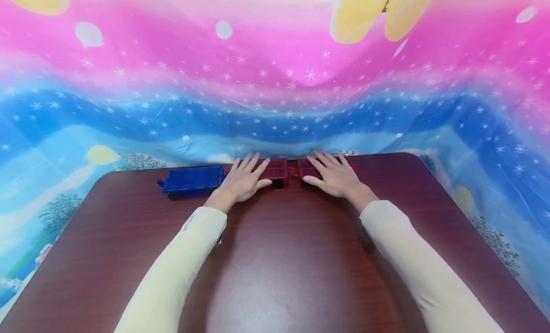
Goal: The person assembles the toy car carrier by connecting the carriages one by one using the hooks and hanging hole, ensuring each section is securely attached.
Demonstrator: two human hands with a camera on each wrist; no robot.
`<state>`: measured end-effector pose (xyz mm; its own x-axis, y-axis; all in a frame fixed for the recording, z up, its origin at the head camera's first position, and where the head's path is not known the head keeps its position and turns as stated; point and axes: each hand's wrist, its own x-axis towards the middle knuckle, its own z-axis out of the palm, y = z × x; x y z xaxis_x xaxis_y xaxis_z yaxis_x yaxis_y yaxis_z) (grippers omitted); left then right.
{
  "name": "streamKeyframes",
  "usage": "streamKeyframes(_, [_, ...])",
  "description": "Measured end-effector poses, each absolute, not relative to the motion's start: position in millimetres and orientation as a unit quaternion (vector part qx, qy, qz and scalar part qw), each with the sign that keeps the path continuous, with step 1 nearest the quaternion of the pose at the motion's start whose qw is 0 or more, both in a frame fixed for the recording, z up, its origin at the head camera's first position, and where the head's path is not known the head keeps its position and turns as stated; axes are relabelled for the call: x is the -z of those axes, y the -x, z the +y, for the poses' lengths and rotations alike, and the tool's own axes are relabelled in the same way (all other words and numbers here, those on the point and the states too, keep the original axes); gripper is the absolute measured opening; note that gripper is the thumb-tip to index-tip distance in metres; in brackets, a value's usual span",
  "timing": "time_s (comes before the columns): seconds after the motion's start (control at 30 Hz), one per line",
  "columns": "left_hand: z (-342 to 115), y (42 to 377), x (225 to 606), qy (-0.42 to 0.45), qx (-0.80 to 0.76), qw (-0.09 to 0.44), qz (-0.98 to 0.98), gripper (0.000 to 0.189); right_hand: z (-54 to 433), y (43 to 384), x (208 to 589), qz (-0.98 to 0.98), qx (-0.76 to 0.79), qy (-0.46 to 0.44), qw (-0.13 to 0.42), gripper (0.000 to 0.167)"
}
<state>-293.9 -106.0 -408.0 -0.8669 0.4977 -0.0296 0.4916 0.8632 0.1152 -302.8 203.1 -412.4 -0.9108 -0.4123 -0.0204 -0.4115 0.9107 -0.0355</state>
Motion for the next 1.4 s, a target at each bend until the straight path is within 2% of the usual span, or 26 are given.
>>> streamKeyframes(0.5, [-103,291,404,-0.239,-0.025,0.045,0.970,0.073,201,301,410,0.976,0.019,0.217,0.013,0.089])
streamKeyframes(1.0, [-117,285,403,-0.233,-0.039,0.022,0.971,0.078,207,297,408,0.975,0.006,0.223,-0.006,0.087])
streamKeyframes(1.4, [-138,278,402,-0.187,-0.054,-0.001,0.981,0.078,193,293,400,0.974,0.030,0.224,-0.019,0.087])
